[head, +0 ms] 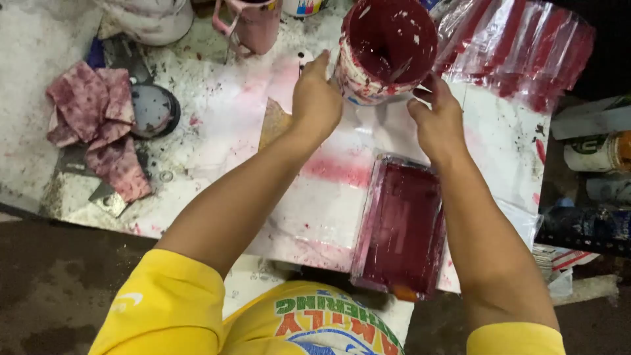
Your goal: Stirring ink in a container with a spatula and transferring it to a printing tray
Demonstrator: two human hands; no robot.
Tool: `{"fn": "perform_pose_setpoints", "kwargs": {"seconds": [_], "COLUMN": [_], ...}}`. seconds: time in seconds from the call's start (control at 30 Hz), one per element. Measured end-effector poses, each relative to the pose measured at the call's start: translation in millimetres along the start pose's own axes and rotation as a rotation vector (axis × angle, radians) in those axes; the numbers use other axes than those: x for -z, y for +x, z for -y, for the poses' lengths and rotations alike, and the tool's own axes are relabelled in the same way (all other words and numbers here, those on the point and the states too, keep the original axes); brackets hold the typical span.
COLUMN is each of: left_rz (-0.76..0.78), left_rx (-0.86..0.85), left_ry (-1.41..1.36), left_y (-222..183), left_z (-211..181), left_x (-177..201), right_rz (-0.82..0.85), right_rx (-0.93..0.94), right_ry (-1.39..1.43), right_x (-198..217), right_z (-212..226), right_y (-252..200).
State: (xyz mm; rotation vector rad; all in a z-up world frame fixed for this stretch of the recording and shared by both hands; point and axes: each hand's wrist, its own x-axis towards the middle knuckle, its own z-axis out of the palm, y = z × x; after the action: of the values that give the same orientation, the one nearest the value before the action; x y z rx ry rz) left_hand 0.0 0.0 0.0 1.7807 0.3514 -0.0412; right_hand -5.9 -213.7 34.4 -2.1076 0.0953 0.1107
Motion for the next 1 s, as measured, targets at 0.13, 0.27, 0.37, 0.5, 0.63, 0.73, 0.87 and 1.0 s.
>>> {"fn": "perform_pose_setpoints", "kwargs": {"seconds": [0.13,0.27,0.37,0.5,0.63,0.73,0.87,1.0], "left_rz": [0.020,-0.032,-0.071,-0.061,-0.018,0.221,0.506,0.440], "left_rx": [-0.015,-0.046,-0.122,-0.267,-0.269,0.066,0.222,0.547], "left_ry": [0.088,-0.019,-0.161,-0.397,-0.634,-0.922,-1.350,-1.456], "left_y": [20,1,-24,-82,-129,-178,-215,-247], "left_z": [-10,-12,-12,-20,-18,-28,-2,-4], "left_x": [-9,-7,2,27,34,44,40,58], "right_rz": [0.024,0.036,-0.010,-0.064,-0.127,-0.160,-0.125,-0.110], "right_rx": [0.055,0.033,0.155,0.510,0.627,0.644,0.585,0.587], "right_ry": [0.009,0.027,0.056,0.063,0.088,0.040,0.235,0.290], "right_x": [-14,-13,-14,-6,-3,-1,-4,-15], "right_z": [3,14,13,-14,7,-15,-35,-29], "right_y": [24,7,-22,-71,-137,-174,-220,-251]}}
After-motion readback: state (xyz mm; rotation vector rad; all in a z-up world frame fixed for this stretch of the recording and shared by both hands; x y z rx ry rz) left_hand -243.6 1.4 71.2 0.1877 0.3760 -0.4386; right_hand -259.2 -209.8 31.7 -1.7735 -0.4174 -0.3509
